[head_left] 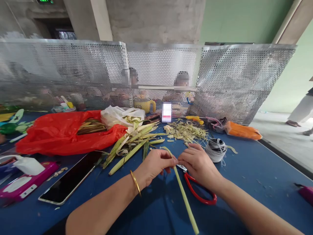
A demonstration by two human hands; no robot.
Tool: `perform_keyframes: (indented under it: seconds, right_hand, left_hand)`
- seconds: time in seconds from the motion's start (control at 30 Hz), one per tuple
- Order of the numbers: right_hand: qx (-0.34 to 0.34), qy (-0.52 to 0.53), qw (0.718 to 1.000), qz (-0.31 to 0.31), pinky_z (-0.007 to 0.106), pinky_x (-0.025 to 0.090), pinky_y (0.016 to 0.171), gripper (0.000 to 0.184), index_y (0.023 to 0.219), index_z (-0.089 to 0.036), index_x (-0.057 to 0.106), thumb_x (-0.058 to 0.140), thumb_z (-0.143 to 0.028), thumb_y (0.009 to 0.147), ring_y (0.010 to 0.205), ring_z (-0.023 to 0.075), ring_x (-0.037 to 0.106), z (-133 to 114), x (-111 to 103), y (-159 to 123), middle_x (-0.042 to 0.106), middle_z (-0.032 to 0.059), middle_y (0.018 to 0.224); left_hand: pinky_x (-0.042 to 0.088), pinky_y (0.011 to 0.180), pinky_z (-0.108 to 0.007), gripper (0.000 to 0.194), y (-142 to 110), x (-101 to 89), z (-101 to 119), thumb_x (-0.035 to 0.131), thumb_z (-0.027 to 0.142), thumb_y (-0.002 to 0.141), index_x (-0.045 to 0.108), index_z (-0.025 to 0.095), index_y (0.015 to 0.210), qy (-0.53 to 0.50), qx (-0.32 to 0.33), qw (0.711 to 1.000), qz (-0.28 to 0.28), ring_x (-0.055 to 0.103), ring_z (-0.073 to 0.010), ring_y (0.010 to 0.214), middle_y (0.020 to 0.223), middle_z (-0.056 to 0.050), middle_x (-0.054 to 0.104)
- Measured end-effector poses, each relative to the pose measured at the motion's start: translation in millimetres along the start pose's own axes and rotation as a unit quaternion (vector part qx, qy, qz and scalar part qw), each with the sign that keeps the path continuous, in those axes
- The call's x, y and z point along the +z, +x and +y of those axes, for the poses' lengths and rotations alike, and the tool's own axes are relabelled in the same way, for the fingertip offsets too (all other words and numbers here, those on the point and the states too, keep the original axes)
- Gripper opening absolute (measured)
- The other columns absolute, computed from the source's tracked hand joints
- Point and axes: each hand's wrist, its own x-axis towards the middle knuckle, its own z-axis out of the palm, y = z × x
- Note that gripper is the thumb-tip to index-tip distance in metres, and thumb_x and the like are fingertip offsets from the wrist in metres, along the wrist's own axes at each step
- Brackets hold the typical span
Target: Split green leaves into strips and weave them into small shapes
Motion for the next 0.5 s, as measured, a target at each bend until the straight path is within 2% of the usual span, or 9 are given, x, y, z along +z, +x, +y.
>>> perform_keyframes:
  seconds: [0.2,0.3,0.4,0.5]
  right_hand:
    - [-0.008,-0.034,0.999,0.019,0.037,0.034,0.093,0.025,0.077,-0.019,0.063,0.047,-0.024,0.095,0.069,0.014,0.057,-3.2,-3.1,-0.5,0.063,0.0002,0.069]
    - [-0.023,-0.068,0.995,0.07,0.038,0.036,0.092,0.016,0.095,-0.019,0.064,0.048,-0.021,0.094,0.084,0.0181,0.059,-7.7,-3.6,-0.8,0.066,0.0055,0.087]
    - [-0.093,-0.108,0.986,0.091,0.039,0.037,0.094,0.025,0.117,-0.018,0.057,0.05,-0.02,0.093,0.093,0.0198,0.058,-14.4,-2.6,-2.5,0.066,0.0084,0.099]
    - [-0.207,-0.139,0.966,0.06,0.037,0.039,0.093,0.021,0.11,-0.017,0.06,0.047,-0.014,0.094,0.081,0.0167,0.06,-20.0,0.2,-6.0,0.066,0.0041,0.084]
  left_hand:
    - [0.03,0.042,-0.019,0.02,-0.4,-1.2,1.7,0.072,0.031,0.064,0.065,0.014,0.072,0.001,0.008,1.0,0.001,0.05,-0.0084,0.049,0.057,0.003,0.056]
    - [0.03,0.042,-0.02,0.021,0.6,-3.1,3.3,0.071,0.033,0.065,0.063,0.014,0.07,-0.02,0.009,1.0,0.017,0.049,-0.0082,0.047,0.057,0.003,0.055]
    - [0.03,0.042,-0.02,0.024,3.0,-5.1,3.1,0.07,0.036,0.065,0.061,0.014,0.07,-0.053,0.009,0.998,0.038,0.047,-0.0076,0.047,0.057,0.003,0.055]
    - [0.029,0.043,-0.019,0.024,3.5,-4.0,1.5,0.071,0.036,0.064,0.063,0.014,0.071,-0.066,0.006,0.997,0.024,0.047,-0.0073,0.048,0.058,0.002,0.056]
